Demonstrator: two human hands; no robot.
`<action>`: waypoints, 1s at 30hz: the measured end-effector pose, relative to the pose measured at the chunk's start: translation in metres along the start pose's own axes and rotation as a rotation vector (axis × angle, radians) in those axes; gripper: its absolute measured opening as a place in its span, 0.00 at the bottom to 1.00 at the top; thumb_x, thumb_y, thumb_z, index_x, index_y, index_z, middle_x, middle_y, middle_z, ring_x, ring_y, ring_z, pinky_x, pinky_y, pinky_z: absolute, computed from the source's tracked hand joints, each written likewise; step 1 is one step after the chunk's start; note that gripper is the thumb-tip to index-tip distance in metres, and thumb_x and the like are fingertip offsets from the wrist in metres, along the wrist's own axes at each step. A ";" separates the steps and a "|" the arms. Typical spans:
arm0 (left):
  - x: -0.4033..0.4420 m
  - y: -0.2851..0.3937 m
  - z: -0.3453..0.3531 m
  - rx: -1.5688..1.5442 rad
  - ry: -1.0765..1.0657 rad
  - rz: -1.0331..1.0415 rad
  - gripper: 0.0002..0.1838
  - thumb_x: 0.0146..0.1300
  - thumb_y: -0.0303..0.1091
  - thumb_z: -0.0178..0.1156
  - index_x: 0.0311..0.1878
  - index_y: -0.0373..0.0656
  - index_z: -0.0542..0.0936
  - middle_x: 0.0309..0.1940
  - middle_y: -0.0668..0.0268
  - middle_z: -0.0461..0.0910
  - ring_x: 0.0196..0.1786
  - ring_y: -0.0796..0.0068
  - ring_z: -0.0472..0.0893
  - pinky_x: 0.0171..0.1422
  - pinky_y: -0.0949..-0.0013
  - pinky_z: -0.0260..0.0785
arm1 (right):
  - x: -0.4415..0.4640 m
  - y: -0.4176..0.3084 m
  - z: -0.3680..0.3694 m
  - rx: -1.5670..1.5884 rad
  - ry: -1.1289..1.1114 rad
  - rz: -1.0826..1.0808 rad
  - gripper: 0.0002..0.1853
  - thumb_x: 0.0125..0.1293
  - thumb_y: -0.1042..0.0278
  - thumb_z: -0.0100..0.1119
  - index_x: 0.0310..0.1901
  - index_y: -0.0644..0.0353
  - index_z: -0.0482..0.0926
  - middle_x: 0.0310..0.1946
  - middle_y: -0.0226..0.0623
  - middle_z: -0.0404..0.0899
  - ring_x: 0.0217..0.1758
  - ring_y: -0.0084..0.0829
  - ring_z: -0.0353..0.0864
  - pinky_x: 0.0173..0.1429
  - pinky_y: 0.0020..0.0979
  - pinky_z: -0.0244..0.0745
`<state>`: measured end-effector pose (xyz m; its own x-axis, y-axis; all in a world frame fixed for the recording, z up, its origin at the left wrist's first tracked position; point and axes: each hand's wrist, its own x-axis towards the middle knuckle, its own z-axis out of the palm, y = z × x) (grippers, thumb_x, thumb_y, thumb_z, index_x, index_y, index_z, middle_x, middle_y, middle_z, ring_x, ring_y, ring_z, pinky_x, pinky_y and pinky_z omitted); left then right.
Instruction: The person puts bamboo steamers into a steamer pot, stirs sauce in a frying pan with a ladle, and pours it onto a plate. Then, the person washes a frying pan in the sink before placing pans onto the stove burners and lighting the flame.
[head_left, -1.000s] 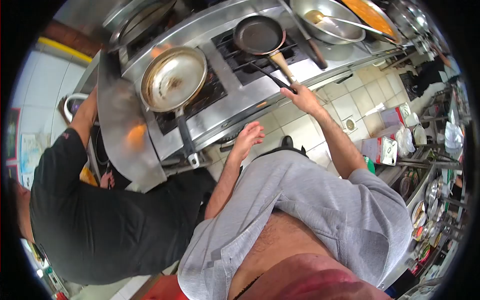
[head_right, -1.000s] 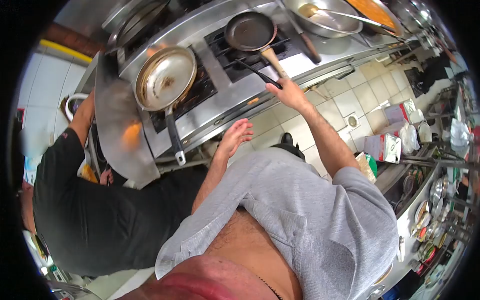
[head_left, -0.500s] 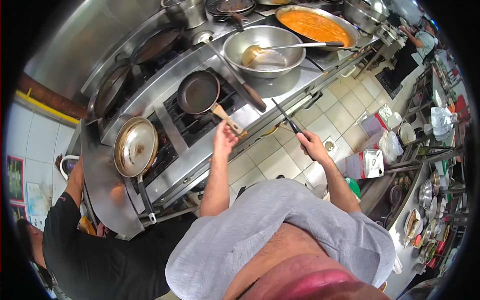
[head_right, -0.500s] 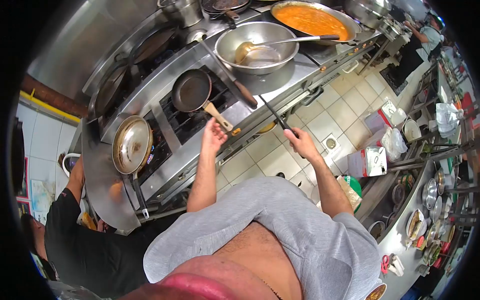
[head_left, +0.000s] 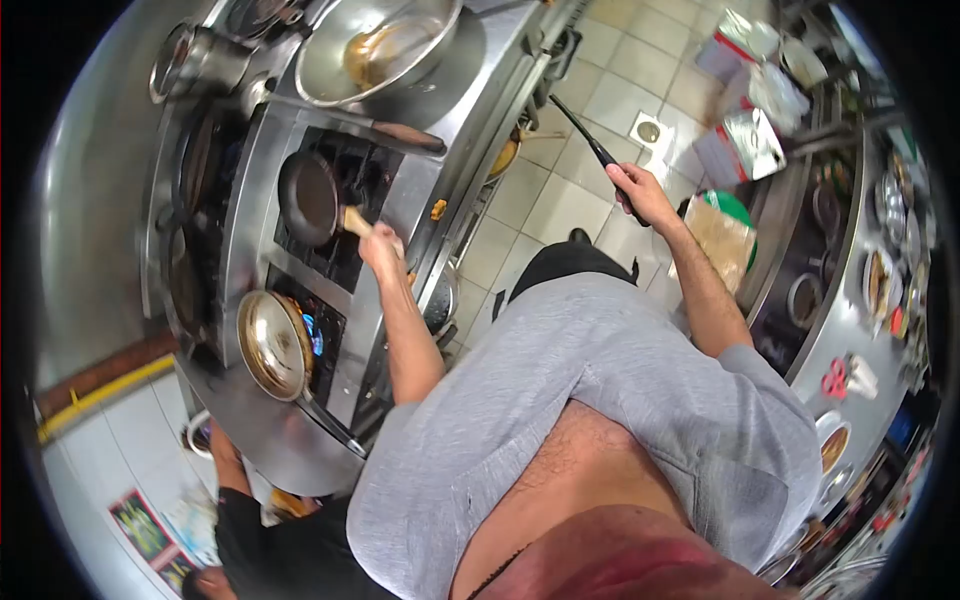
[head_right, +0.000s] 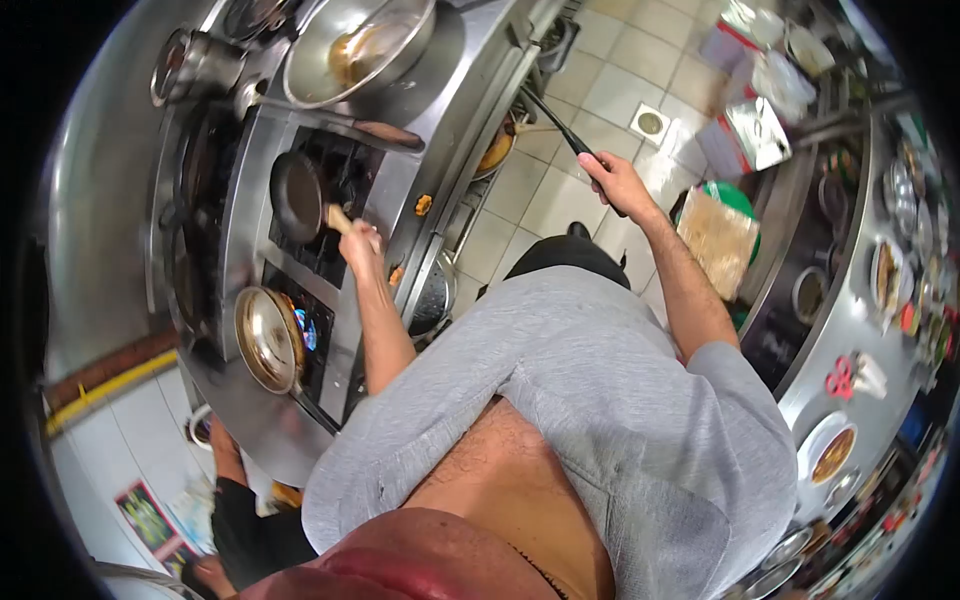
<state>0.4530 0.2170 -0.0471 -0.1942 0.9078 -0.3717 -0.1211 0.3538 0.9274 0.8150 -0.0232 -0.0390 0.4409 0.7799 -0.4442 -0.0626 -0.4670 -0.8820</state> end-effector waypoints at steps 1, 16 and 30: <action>-0.026 -0.001 -0.002 0.039 -0.011 0.046 0.08 0.47 0.20 0.52 0.21 0.43 0.65 0.14 0.71 0.63 0.12 0.79 0.63 0.14 0.76 0.53 | -0.006 0.010 -0.002 0.016 0.030 0.035 0.22 0.66 0.45 0.52 0.29 0.59 0.71 0.17 0.26 0.68 0.15 0.17 0.65 0.20 0.23 0.60; -0.251 -0.039 0.002 0.597 -0.553 0.001 0.11 0.49 0.23 0.57 0.38 0.38 0.70 0.29 0.71 0.70 0.28 0.83 0.69 0.31 0.77 0.63 | -0.058 0.100 -0.060 0.226 0.135 0.156 0.23 0.65 0.44 0.52 0.37 0.61 0.75 0.19 0.26 0.69 0.17 0.17 0.65 0.21 0.21 0.61; -0.047 -0.369 0.083 0.916 -0.630 -0.403 0.06 0.46 0.31 0.60 0.22 0.38 0.76 0.13 0.68 0.69 0.13 0.75 0.67 0.16 0.68 0.57 | -0.139 0.240 -0.090 0.260 0.590 0.473 0.21 0.66 0.46 0.51 0.29 0.58 0.73 0.15 0.26 0.67 0.14 0.18 0.65 0.18 0.23 0.57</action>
<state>0.5878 0.0631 -0.3683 0.2432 0.5539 -0.7963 0.7293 0.4368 0.5266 0.8197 -0.2813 -0.1749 0.7117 0.1399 -0.6884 -0.5365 -0.5243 -0.6613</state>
